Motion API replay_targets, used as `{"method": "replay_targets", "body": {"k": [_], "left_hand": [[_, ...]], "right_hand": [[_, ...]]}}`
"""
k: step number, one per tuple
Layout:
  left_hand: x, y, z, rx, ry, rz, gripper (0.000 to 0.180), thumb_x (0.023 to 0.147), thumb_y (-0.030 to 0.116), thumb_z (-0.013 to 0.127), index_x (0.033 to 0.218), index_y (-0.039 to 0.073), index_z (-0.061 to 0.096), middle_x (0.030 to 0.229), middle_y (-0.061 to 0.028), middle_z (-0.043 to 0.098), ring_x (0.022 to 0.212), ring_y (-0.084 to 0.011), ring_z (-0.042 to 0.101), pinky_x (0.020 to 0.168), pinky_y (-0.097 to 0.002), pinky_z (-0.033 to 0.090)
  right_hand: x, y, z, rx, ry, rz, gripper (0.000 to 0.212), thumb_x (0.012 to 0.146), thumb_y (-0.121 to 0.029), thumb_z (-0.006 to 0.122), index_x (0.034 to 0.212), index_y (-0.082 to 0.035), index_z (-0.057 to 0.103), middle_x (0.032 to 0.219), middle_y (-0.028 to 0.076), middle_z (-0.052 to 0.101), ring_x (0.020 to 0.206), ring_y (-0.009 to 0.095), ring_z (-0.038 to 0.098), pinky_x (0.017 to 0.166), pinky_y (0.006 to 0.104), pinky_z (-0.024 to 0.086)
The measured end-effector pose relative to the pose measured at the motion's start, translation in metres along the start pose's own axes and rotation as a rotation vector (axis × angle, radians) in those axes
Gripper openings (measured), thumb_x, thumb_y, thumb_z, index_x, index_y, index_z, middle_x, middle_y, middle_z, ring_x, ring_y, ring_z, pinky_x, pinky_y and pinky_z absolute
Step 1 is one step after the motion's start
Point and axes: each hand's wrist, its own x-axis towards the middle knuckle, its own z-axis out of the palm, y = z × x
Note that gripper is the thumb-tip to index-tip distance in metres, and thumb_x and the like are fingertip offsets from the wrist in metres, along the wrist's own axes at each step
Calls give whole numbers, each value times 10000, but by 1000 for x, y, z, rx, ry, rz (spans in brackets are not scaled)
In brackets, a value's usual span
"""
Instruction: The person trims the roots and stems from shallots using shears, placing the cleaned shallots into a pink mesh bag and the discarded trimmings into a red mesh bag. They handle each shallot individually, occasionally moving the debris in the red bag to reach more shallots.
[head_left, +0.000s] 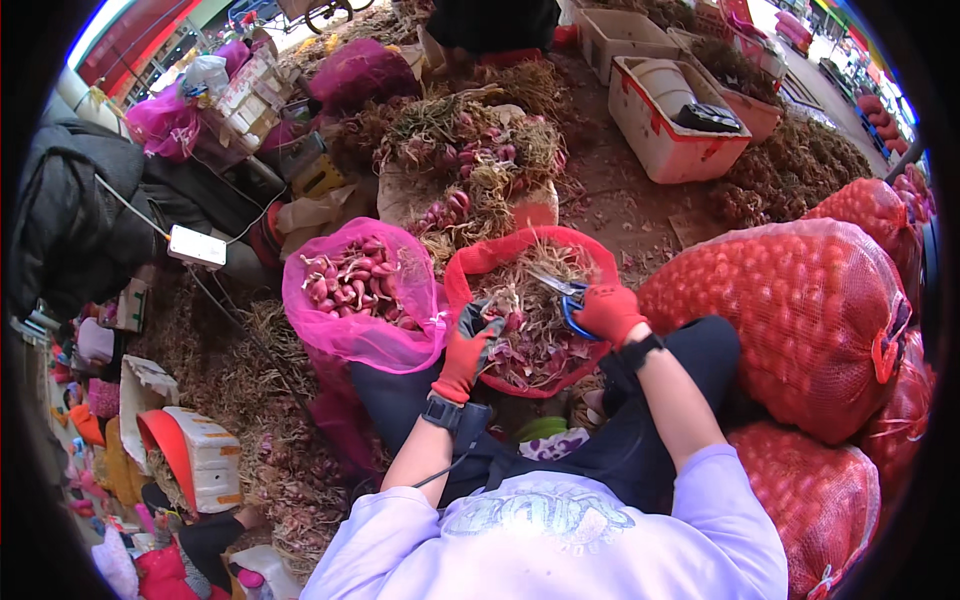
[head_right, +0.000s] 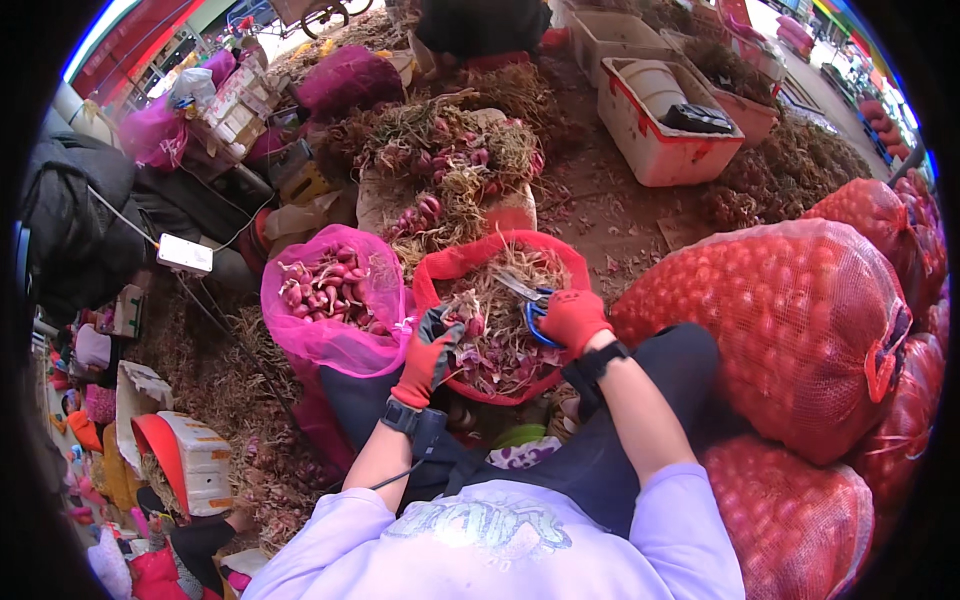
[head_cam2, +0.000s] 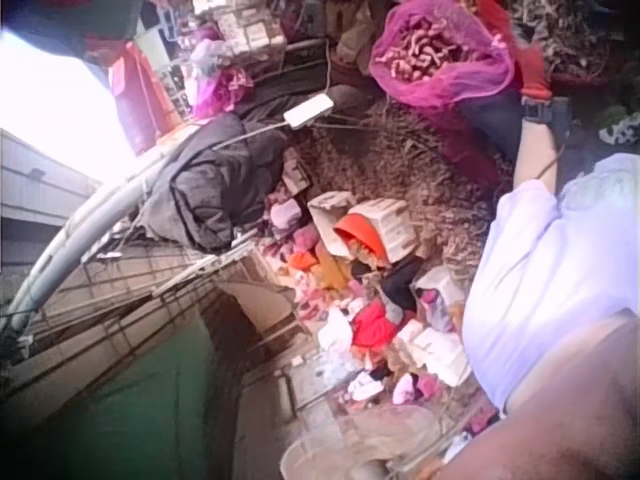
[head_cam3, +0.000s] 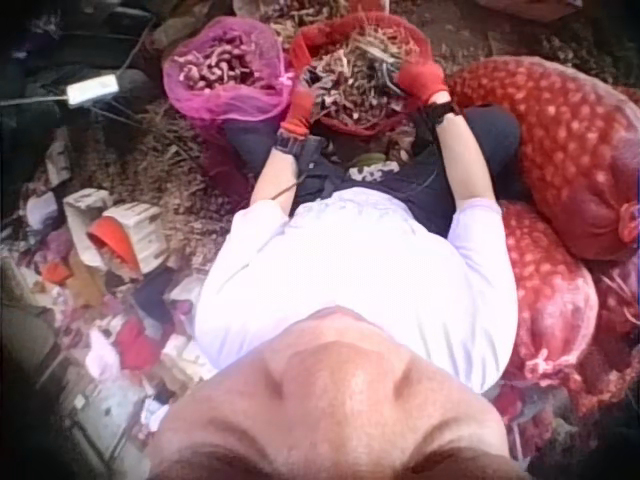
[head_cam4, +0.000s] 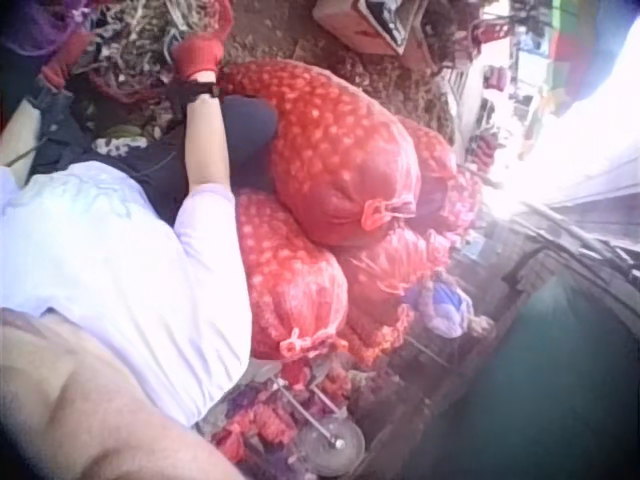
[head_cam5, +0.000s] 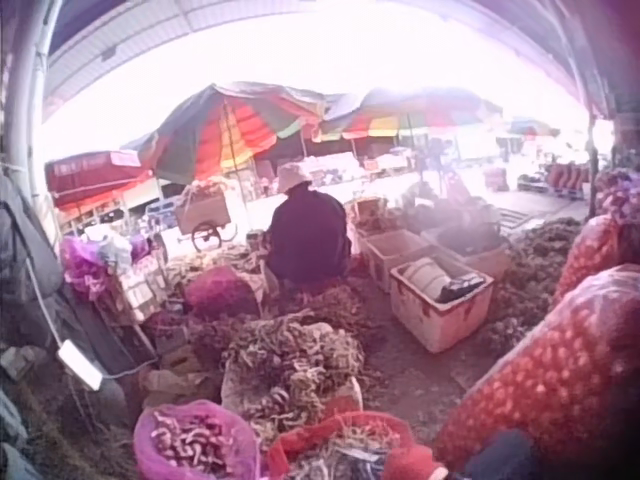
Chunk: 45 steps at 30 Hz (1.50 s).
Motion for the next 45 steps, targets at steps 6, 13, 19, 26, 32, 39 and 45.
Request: {"method": "replay_targets", "body": {"k": [6, 13, 19, 26, 32, 39, 45], "left_hand": [[11, -5, 64, 238, -98, 172, 440, 773, -25, 600, 1184, 21, 448, 1106, -57, 531, 1003, -123, 520, 881, -263, 420], [14, 12, 82, 877, -89, 193, 486, 727, 96, 608, 1182, 52, 444, 1036, -168, 569, 1012, -341, 538, 887, -372, 421], [17, 6, 82, 832, -86, 127, 404, 738, 87, 581, 1132, 31, 507, 998, -152, 598, 927, -272, 585, 819, -350, 452], [18, -25, 102, -783, 67, -268, 245, 896, 104, 519, 1134, 42, 517, 954, -93, 586, 852, -194, 599, 748, -279, 512], [36, -90, 25, -400, 285, -44, 139, 880, 103, 543, 1016, 76, 549, 834, -20, 578, 762, -114, 576, 679, -228, 507], [0, -34, 23, -460, 287, -285, 150, 882, 139, 559, 1029, 108, 555, 832, 35, 552, 711, -76, 551, 620, -208, 486], [-14, -17, 25, -272, 163, -268, 241, 867, 72, 551, 1107, 78, 523, 858, -2, 561, 682, -106, 565, 630, -232, 476]], "right_hand": [[-5, 3, 34, 1153, 22, -250, 367, 798, -339, 609, 947, -4, 622, 806, 105, 646, 735, 166, 615, 654, 315, 458], [2, -7, 54, 1774, 29, -202, 269, 790, -125, 654, 1005, -1, 550, 885, 66, 628, 774, 112, 588, 684, 265, 517], [5, -6, 62, 1770, 87, -57, 200, 804, -164, 651, 932, -25, 583, 781, 27, 618, 700, 111, 606, 594, 255, 501], [19, 8, 70, 2102, 230, -74, 144, 889, -206, 534, 921, -67, 552, 719, 0, 527, 617, 91, 525, 584, 229, 461], [21, 28, 33, 2410, 468, -564, 128, 893, -220, 526, 832, -108, 518, 678, -25, 502, 536, 105, 469, 476, 242, 400], [27, -15, 55, 108, 453, -137, 355, 745, -180, 568, 1086, -101, 505, 974, 106, 568, 824, 284, 565, 741, 399, 442], [111, 17, 81, -236, 438, 189, 278, 782, -206, 506, 1045, -119, 537, 1006, 102, 557, 873, 292, 564, 726, 420, 433]]}}
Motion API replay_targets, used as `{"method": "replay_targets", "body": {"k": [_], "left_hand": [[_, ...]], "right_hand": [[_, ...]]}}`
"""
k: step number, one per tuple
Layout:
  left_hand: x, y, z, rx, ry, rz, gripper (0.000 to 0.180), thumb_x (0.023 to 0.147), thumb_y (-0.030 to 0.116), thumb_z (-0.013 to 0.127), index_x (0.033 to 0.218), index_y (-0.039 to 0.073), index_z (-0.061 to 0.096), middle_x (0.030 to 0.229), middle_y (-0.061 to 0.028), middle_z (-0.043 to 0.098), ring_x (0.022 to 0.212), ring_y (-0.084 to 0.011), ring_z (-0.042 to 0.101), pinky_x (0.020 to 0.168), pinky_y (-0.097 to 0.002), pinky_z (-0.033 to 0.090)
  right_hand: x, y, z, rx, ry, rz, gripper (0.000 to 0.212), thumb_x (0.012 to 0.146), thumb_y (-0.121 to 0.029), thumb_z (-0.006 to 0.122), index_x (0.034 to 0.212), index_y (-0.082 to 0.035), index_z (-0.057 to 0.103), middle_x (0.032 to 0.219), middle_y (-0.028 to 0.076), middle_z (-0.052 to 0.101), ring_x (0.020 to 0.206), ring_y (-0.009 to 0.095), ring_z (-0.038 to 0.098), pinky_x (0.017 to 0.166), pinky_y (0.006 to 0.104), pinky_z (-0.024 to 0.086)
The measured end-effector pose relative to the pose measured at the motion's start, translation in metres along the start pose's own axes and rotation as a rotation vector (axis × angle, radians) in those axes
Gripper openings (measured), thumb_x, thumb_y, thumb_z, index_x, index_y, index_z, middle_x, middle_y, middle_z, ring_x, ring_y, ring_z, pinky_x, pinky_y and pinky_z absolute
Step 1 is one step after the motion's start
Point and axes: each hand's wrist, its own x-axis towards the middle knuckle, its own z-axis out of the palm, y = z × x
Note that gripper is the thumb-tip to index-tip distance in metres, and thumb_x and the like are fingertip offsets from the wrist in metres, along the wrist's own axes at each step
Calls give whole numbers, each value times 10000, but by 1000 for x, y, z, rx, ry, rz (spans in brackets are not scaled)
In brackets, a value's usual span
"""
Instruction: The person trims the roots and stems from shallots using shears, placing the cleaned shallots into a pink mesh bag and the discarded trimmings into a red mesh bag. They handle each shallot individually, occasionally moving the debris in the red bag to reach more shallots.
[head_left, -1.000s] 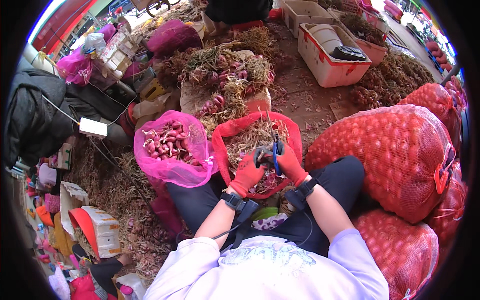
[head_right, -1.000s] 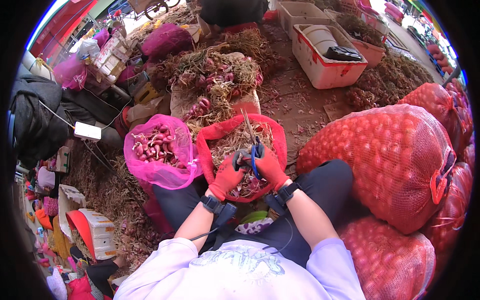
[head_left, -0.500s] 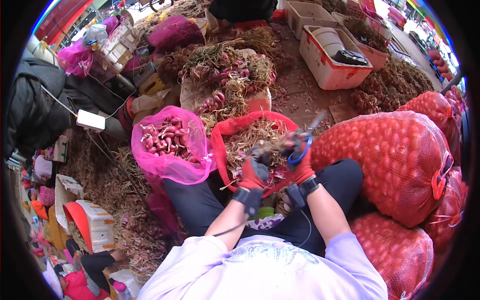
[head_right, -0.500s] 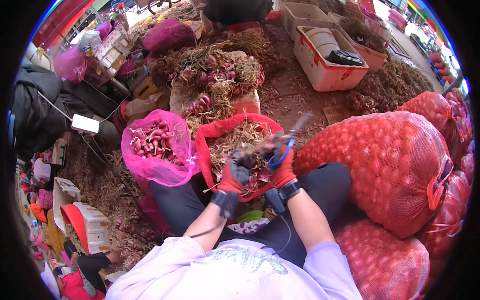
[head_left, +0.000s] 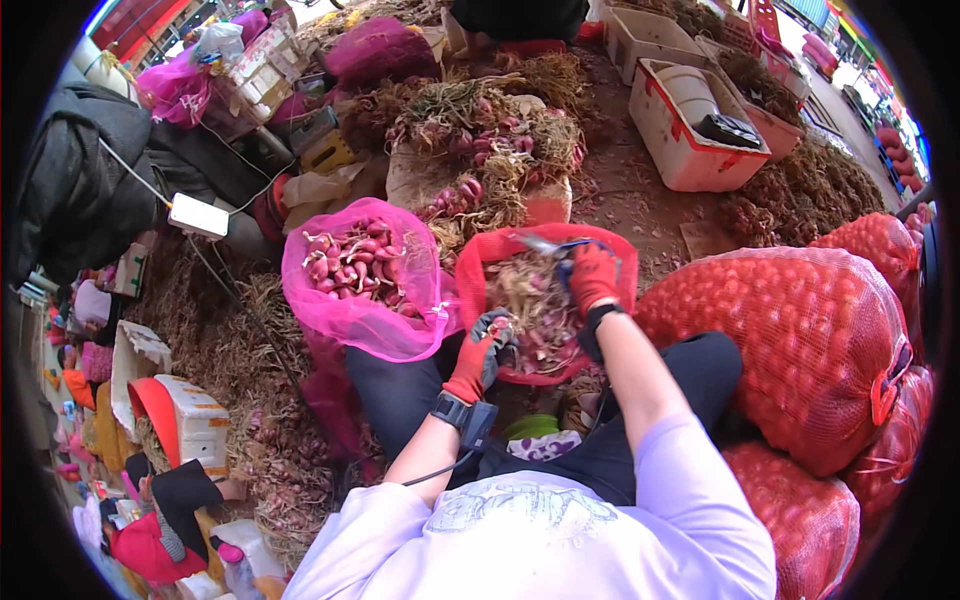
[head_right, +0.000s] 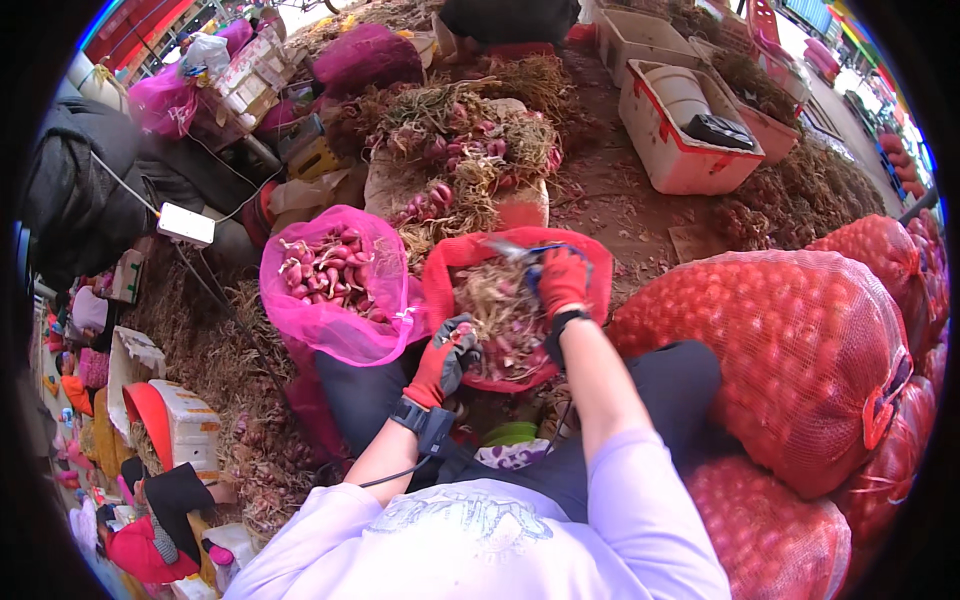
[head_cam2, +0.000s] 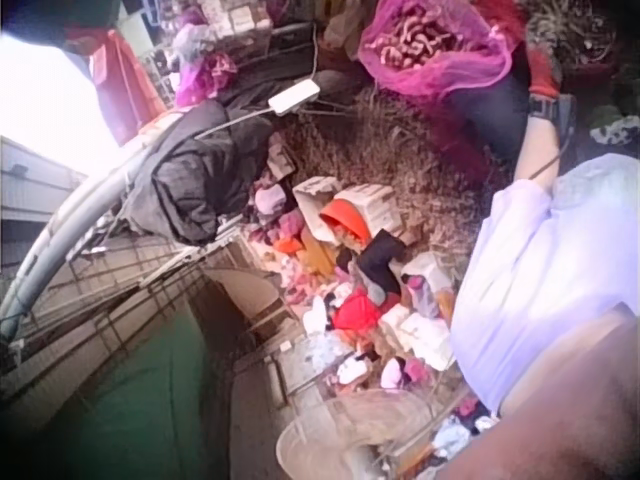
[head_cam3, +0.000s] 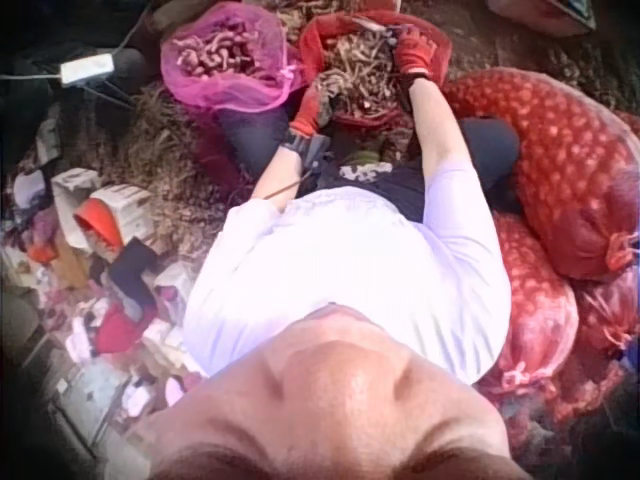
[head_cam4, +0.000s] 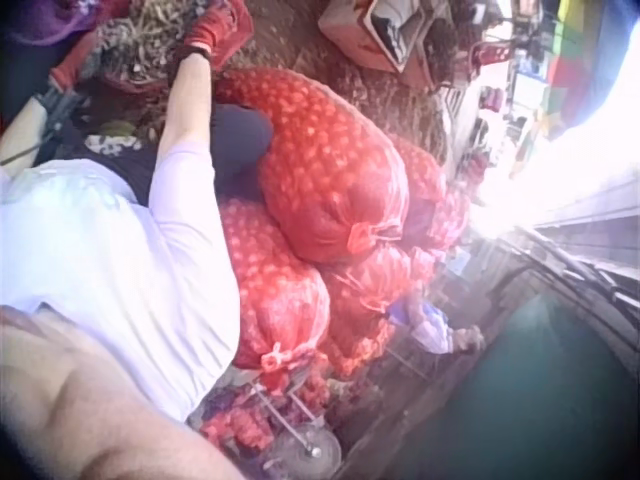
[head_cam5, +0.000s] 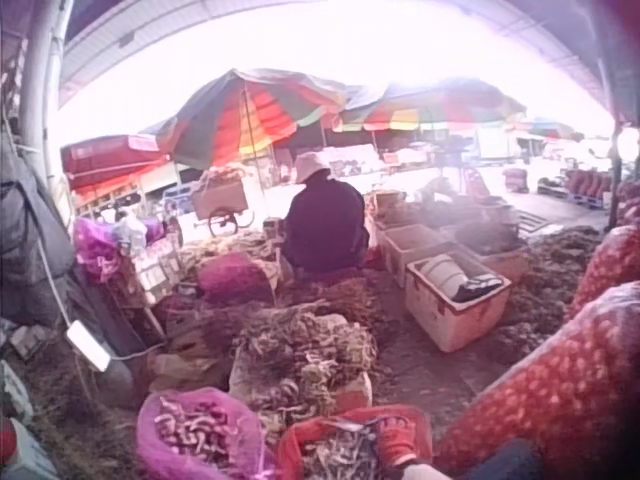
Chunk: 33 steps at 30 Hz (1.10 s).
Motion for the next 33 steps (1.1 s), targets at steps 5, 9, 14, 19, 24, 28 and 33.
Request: {"method": "replay_targets", "body": {"k": [5, 9, 14, 19, 24, 28, 33], "left_hand": [[-18, 10, -11, -210, -283, -24, 372, 875, 51, 522, 1236, 78, 437, 855, -8, 528, 771, -106, 545, 628, -225, 460], [-18, 28, 32, -33, -244, -150, 375, 883, 41, 519, 1246, 98, 446, 790, -6, 510, 696, -98, 517, 631, -223, 454], [62, -4, 7, 316, -88, 69, 272, 884, 117, 545, 1155, 113, 528, 765, 14, 530, 700, -63, 527, 641, -226, 459], [89, -13, -30, 266, -215, 84, 248, 893, 214, 541, 1112, 98, 546, 815, -3, 569, 714, -106, 539, 671, -243, 473], [32, 11, -5, -72, -252, -113, 303, 908, 253, 512, 1160, 86, 496, 955, -46, 575, 786, -182, 585, 684, -293, 512], [9, 23, 5, -403, -234, -199, 317, 924, 235, 464, 1205, 89, 453, 1096, -86, 547, 910, -254, 600, 744, -350, 539], [10, 3, 1, -405, -259, -154, 301, 923, 160, 448, 1216, 92, 438, 1120, -73, 537, 999, -290, 572, 817, -363, 520]], "right_hand": [[1, 54, -5, 196, -156, -46, 436, 720, -291, 665, 1085, -99, 522, 1111, 115, 550, 943, 290, 593, 758, 426, 457], [-18, 53, -50, 432, -138, -10, 346, 756, -310, 610, 995, -64, 567, 1013, 156, 592, 919, 312, 586, 762, 400, 463], [-50, 16, -95, 624, -150, -179, 303, 746, -296, 603, 917, -46, 602, 901, 183, 614, 832, 330, 597, 728, 414, 460], [-60, -21, -36, 288, -316, -80, 339, 759, -293, 559, 1006, -61, 565, 989, 163, 599, 897, 304, 611, 750, 423, 480], [-42, 29, -18, 315, -339, 46, 396, 738, -357, 594, 990, -52, 577, 957, 169, 624, 849, 322, 622, 741, 417, 483], [-46, 42, -50, 490, -253, -54, 399, 744, -417, 589, 888, -46, 618, 891, 181, 639, 856, 328, 617, 735, 406, 478], [-69, 32, -111, 636, -97, -4, 482, 765, -480, 590, 923, -26, 612, 821, 183, 638, 787, 345, 617, 699, 418, 475]]}}
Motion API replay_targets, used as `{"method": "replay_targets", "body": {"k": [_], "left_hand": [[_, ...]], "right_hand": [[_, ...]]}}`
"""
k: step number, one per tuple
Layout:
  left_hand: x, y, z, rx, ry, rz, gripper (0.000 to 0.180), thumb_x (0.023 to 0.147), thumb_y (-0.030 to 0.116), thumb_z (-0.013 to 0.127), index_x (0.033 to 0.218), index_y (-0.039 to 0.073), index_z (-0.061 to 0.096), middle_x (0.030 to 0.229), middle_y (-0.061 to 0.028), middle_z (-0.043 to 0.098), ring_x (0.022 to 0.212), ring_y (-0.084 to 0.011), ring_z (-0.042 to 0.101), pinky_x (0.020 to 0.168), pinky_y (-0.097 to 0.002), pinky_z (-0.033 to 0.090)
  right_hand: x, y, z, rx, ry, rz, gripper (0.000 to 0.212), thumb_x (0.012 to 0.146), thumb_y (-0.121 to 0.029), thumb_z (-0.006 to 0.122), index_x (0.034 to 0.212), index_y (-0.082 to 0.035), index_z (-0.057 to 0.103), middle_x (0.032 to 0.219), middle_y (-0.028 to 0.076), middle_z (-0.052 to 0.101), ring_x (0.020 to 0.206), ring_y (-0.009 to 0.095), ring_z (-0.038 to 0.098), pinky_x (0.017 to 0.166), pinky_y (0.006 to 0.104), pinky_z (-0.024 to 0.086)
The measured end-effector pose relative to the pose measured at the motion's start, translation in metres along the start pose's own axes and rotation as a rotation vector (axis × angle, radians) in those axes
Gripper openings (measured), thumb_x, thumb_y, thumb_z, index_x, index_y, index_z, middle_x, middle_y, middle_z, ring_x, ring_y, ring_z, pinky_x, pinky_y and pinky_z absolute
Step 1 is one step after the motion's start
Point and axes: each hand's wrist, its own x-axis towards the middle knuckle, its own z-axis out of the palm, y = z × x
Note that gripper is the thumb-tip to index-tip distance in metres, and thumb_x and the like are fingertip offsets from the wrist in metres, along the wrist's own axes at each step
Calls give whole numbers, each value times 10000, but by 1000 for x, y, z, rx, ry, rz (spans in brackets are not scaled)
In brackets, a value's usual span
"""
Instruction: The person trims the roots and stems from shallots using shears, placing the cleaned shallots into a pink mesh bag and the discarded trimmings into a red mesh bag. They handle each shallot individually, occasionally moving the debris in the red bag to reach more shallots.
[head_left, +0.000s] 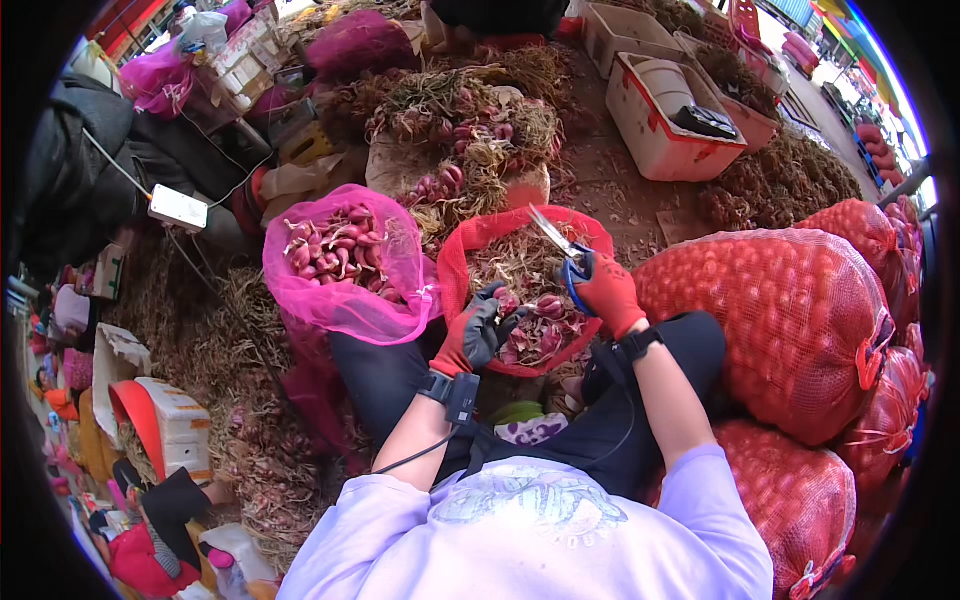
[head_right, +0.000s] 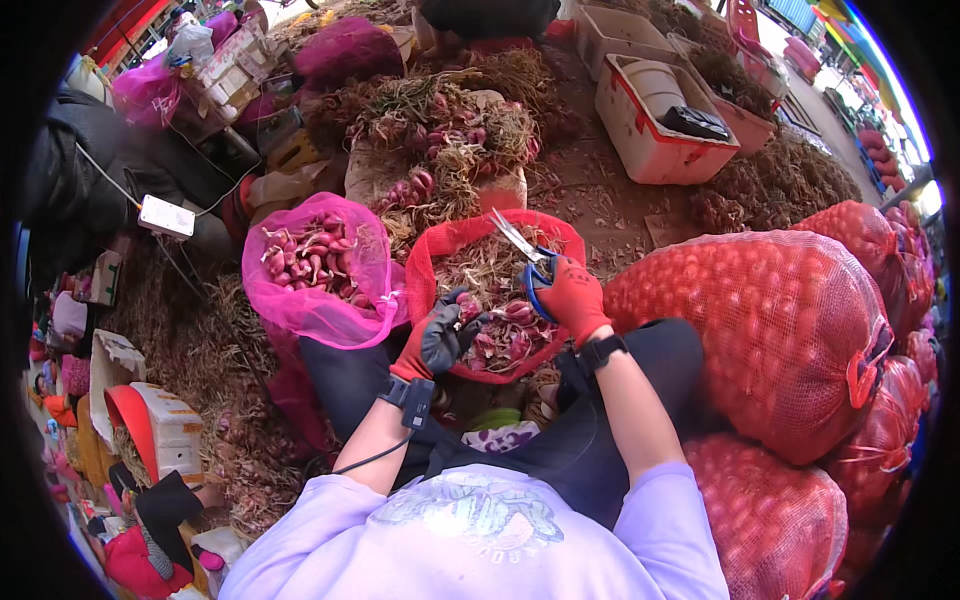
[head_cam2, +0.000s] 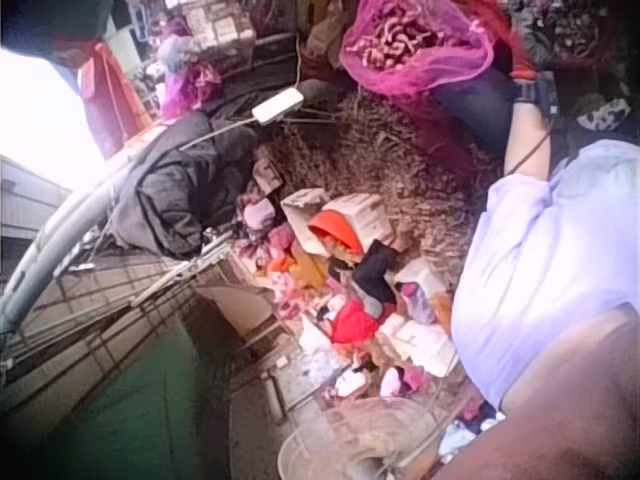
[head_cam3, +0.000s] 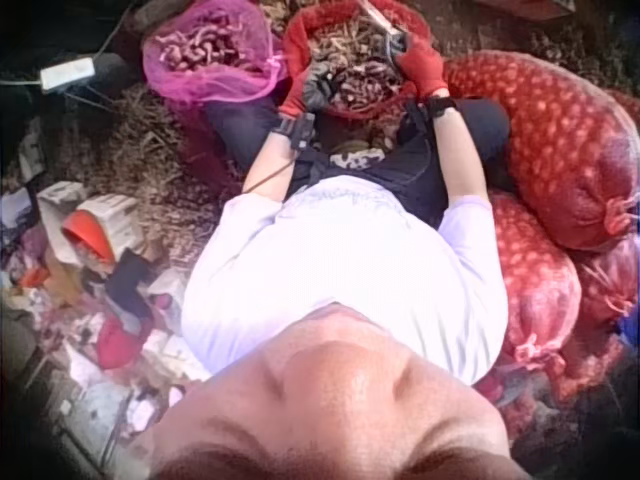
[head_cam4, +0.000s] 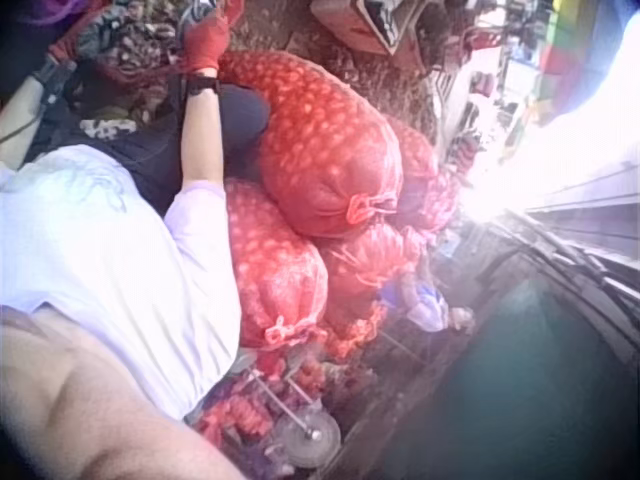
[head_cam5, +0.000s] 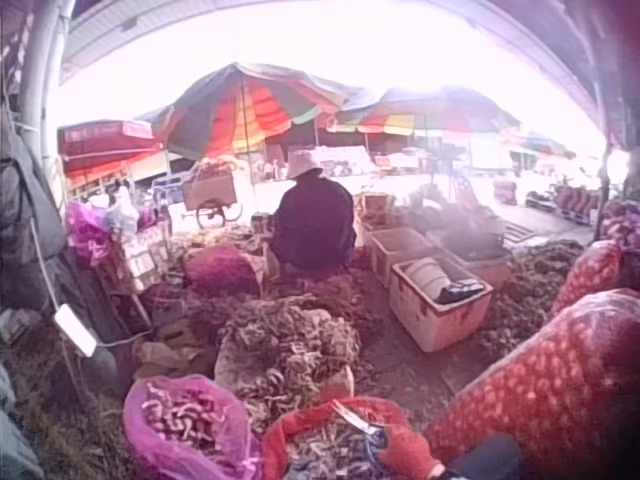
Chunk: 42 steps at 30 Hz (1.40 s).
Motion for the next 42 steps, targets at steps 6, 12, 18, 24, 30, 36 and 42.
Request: {"method": "replay_targets", "body": {"k": [6, 12, 18, 24, 30, 36, 42], "left_hand": [[9, -18, 12, -36, -24, -30, 286, 939, 136, 427, 1210, 54, 461, 1096, -64, 555, 998, -146, 567, 922, -338, 452], [7, -27, 10, 185, -44, -47, 260, 944, 247, 449, 1123, 61, 482, 1034, -59, 592, 885, -122, 597, 745, -239, 497], [4, -20, 32, 112, -110, -84, 266, 941, 240, 460, 1107, 36, 501, 1015, -58, 593, 872, -115, 587, 758, -242, 496], [-3, -13, 67, -2, 40, -160, 260, 929, 203, 482, 1112, 24, 528, 964, -72, 607, 897, -164, 590, 794, -276, 485], [-5, 4, 42, 1298, 20, 374, 474, 743, 105, 678, 1178, 46, 500, 1077, -105, 564, 989, -248, 551, 853, -342, 448], [-1, -6, 40, 1791, -57, 498, 680, 665, 164, 735, 1267, 65, 434, 1166, -135, 505, 1081, -285, 489, 938, -367, 390], [4, -17, 40, 749, 114, 190, 360, 890, 225, 559, 1205, 85, 456, 1048, -44, 559, 883, -142, 559, 769, -226, 460]], "right_hand": [[-37, -34, 19, 347, -48, -242, 372, 727, -287, 669, 980, -37, 559, 867, 147, 608, 808, 324, 603, 707, 378, 477], [-30, -21, 43, 784, -181, -164, 197, 723, -96, 646, 893, -9, 596, 765, 96, 646, 674, 141, 610, 627, 284, 482], [-23, -16, 21, 1280, -518, 166, 207, 727, -65, 625, 917, 7, 589, 749, 47, 627, 655, 100, 588, 607, 244, 489], [-24, -8, 45, 1397, -386, 96, 210, 754, -92, 608, 938, 8, 592, 746, 46, 623, 647, 85, 583, 605, 223, 493], [-24, -10, 36, 1282, -327, 202, 260, 797, -168, 664, 983, 8, 619, 790, -3, 624, 680, 38, 547, 597, 204, 455], [-27, -12, 33, 1258, -427, 184, 219, 802, -137, 639, 969, 0, 604, 749, 20, 619, 600, 62, 561, 519, 213, 454], [-26, -9, 32, 1460, -410, 249, 185, 788, -136, 629, 917, -8, 597, 688, 50, 603, 494, 91, 557, 435, 209, 438]]}}
